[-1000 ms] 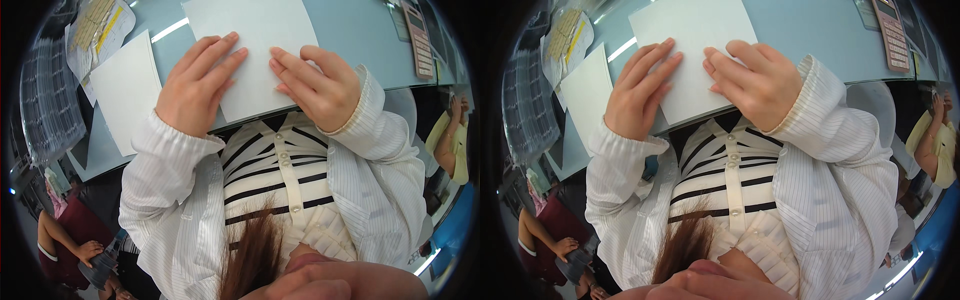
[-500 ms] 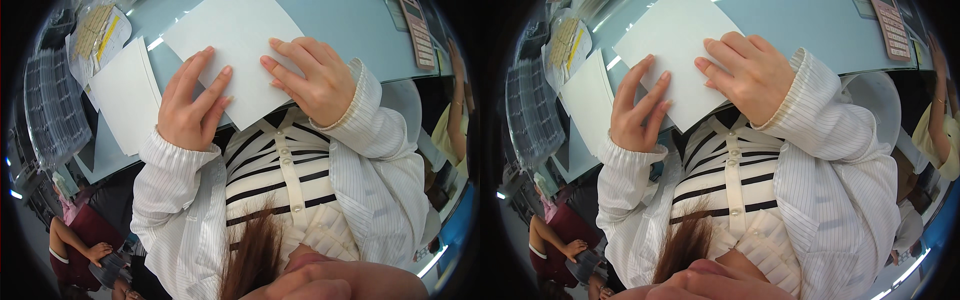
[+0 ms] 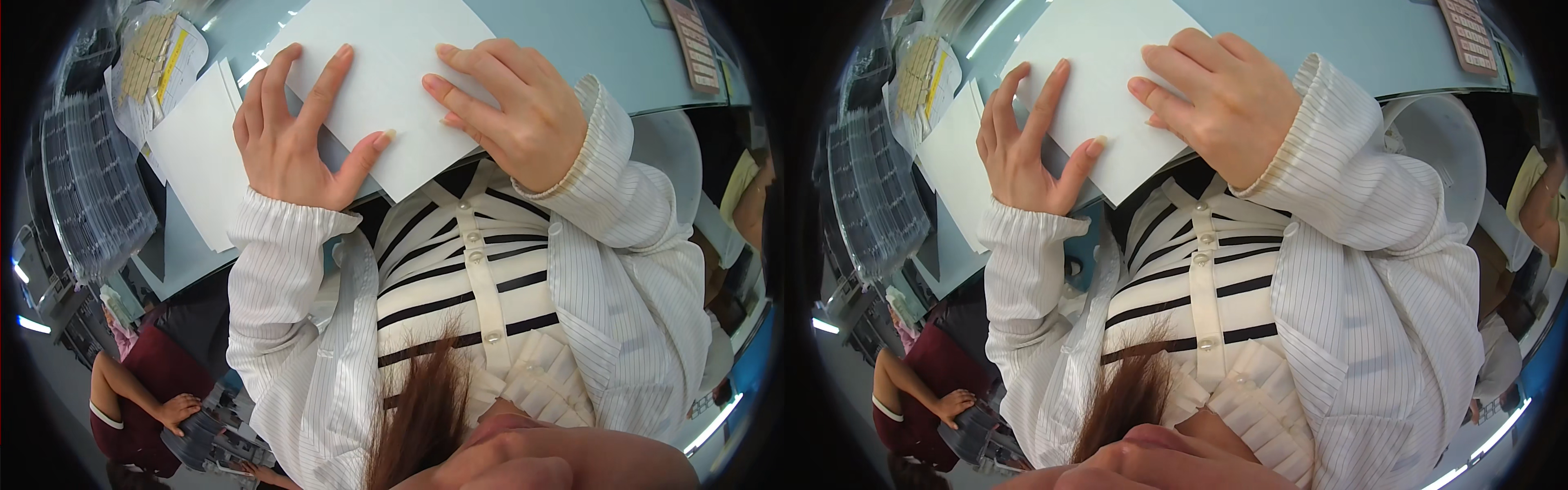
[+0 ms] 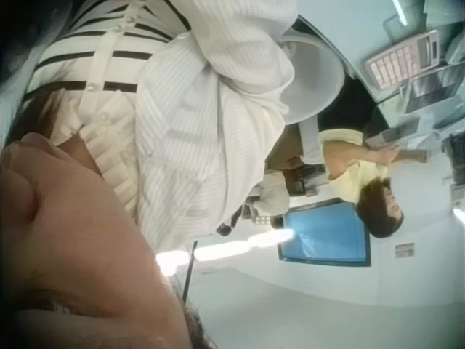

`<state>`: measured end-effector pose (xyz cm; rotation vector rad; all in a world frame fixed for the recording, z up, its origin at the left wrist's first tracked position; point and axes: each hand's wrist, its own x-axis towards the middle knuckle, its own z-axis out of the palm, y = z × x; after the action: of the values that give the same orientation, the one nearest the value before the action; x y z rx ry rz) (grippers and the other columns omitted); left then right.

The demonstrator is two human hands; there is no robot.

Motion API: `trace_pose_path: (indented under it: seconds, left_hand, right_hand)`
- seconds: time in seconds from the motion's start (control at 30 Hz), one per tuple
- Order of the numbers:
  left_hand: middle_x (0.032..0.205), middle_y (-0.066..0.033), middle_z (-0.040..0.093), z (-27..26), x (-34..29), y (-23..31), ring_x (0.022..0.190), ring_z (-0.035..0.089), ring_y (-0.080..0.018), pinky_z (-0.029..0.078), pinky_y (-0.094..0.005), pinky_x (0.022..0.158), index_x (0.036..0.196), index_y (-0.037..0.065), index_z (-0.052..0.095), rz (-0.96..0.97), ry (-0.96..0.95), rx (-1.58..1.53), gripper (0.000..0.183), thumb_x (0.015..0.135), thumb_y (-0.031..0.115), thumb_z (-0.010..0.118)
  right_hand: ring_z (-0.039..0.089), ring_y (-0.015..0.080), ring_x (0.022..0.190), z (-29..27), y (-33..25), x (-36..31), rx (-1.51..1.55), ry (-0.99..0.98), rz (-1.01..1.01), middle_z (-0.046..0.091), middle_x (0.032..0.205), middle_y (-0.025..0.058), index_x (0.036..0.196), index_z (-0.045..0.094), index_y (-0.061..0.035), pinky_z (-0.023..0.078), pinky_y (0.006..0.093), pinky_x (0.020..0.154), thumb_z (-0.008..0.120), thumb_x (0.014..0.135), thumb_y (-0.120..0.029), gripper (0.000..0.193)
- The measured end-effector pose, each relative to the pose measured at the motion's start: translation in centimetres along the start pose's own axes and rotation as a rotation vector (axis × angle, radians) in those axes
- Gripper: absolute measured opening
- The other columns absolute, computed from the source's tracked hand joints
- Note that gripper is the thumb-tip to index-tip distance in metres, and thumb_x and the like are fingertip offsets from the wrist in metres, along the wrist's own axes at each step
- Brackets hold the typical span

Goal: Cutting and separating small labels from adhesive sheets at a manufacturing workbench.

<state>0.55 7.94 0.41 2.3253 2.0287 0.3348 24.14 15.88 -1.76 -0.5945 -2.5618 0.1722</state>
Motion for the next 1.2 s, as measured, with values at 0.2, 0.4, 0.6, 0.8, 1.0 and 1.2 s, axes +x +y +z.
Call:
trace_pose_path:
  seconds: [0.2,0.4,0.6,0.8,1.0,1.2]
  left_hand:
    - [0.144,-0.013,0.044,0.4,-1.4,-0.1,0.132,0.038,-0.0349,0.025,-0.046,0.11,0.133,0.024,0.062,0.131,-0.012,-0.078,0.051,0.085,0.039,0.066]
    - [0.143,-0.0111,0.044,0.4,-1.7,0.4,0.135,0.035,-0.0347,0.022,-0.0458,0.112,0.126,0.03,0.067,0.102,-0.033,-0.013,0.036,0.091,0.033,0.058]
    - [0.145,-0.0106,0.042,0.6,-0.4,-0.1,0.14,0.029,-0.0369,0.019,-0.0472,0.115,0.12,0.036,0.069,-0.005,0.102,0.167,0.03,0.092,0.031,0.061]
    - [0.146,-0.0108,0.042,1.3,-1.2,0.1,0.138,0.033,-0.0359,0.025,-0.0466,0.113,0.124,0.026,0.068,0.057,0.136,-0.039,0.034,0.09,0.027,0.063]
    - [0.142,-0.0119,0.048,0.1,-2.9,2.1,0.134,0.038,-0.0353,0.026,-0.0458,0.112,0.125,0.027,0.068,0.091,-0.01,0.005,0.036,0.089,0.027,0.063]
    - [0.143,-0.0111,0.046,1.5,-1.0,-0.8,0.137,0.035,-0.0355,0.024,-0.0473,0.114,0.125,0.034,0.067,-0.002,0.123,0.08,0.033,0.093,0.033,0.059]
  right_hand:
    - [0.059,0.0243,0.1,-0.1,0.0,-0.1,-0.023,-0.011,0.008,0.062,0.12,0.0078,0.111,0.07,-0.0079,0.049,0.0341,0.079,0.074,0.069,-0.018,0.044]
    - [0.059,0.0245,0.101,0.0,-0.1,-0.4,-0.005,-0.004,0.032,0.062,0.12,0.0075,0.112,0.07,-0.0083,0.049,0.0343,0.08,0.074,0.069,-0.018,0.044]
    - [0.058,0.0246,0.101,-0.4,-0.2,0.1,-0.013,0.014,0.012,0.062,0.119,0.0078,0.111,0.07,-0.0082,0.05,0.0341,0.08,0.075,0.068,-0.019,0.044]
    - [0.058,0.0248,0.102,-0.3,-0.3,0.1,-0.033,0.02,0.015,0.062,0.118,0.0078,0.112,0.071,-0.01,0.049,0.035,0.081,0.074,0.07,-0.018,0.043]
    - [0.057,0.0252,0.104,-0.2,-0.6,-0.4,-0.026,0.011,0.057,0.06,0.117,0.0081,0.114,0.07,-0.0121,0.048,0.0358,0.083,0.074,0.073,-0.019,0.042]
    - [0.056,0.0262,0.104,-0.3,-1.0,-0.2,-0.066,0.048,0.031,0.06,0.115,0.0094,0.113,0.071,-0.0116,0.048,0.036,0.083,0.074,0.075,-0.022,0.039]
